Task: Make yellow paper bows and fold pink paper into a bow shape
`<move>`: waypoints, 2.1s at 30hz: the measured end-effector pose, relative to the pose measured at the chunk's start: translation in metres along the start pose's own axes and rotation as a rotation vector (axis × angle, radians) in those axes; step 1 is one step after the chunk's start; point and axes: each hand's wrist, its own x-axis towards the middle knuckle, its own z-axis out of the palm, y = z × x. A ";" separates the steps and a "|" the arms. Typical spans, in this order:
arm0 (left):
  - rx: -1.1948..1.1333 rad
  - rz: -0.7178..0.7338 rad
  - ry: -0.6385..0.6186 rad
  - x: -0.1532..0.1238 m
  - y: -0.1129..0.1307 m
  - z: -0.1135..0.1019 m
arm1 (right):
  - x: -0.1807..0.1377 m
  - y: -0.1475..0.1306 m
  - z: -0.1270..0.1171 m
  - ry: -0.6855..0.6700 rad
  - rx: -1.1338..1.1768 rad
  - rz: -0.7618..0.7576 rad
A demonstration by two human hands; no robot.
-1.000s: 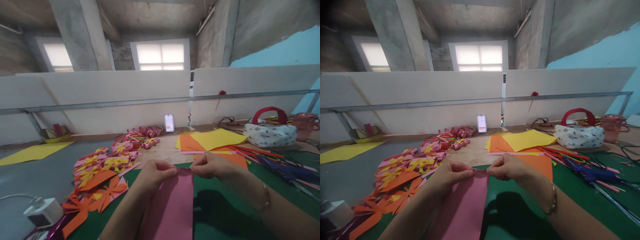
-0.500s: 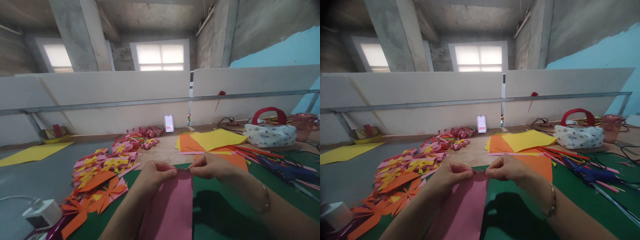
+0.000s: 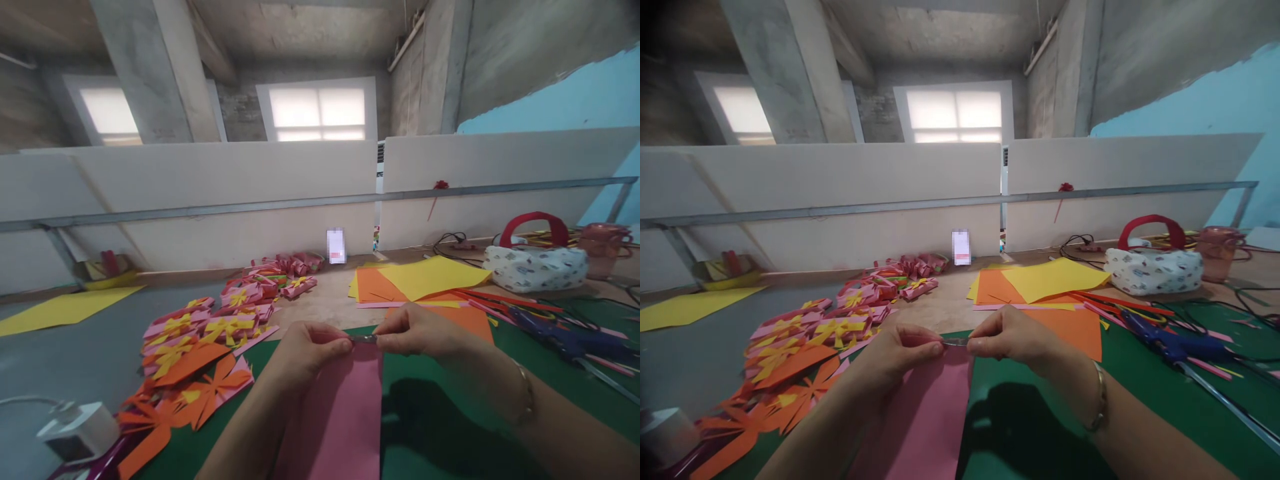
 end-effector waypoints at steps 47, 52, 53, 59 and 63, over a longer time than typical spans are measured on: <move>0.021 -0.046 -0.066 0.006 -0.009 -0.001 | 0.001 0.001 0.011 0.053 0.042 -0.027; 0.055 -0.043 -0.074 0.007 -0.009 0.000 | 0.003 0.003 0.012 0.036 0.019 -0.020; 0.053 -0.044 -0.072 0.007 -0.010 0.000 | 0.003 0.004 0.012 0.039 0.022 -0.024; 0.015 -0.066 -0.063 0.008 -0.012 0.000 | 0.003 0.006 0.014 0.052 0.037 -0.039; 0.032 -0.054 -0.060 0.007 -0.012 0.000 | 0.003 0.005 0.014 0.065 0.042 -0.043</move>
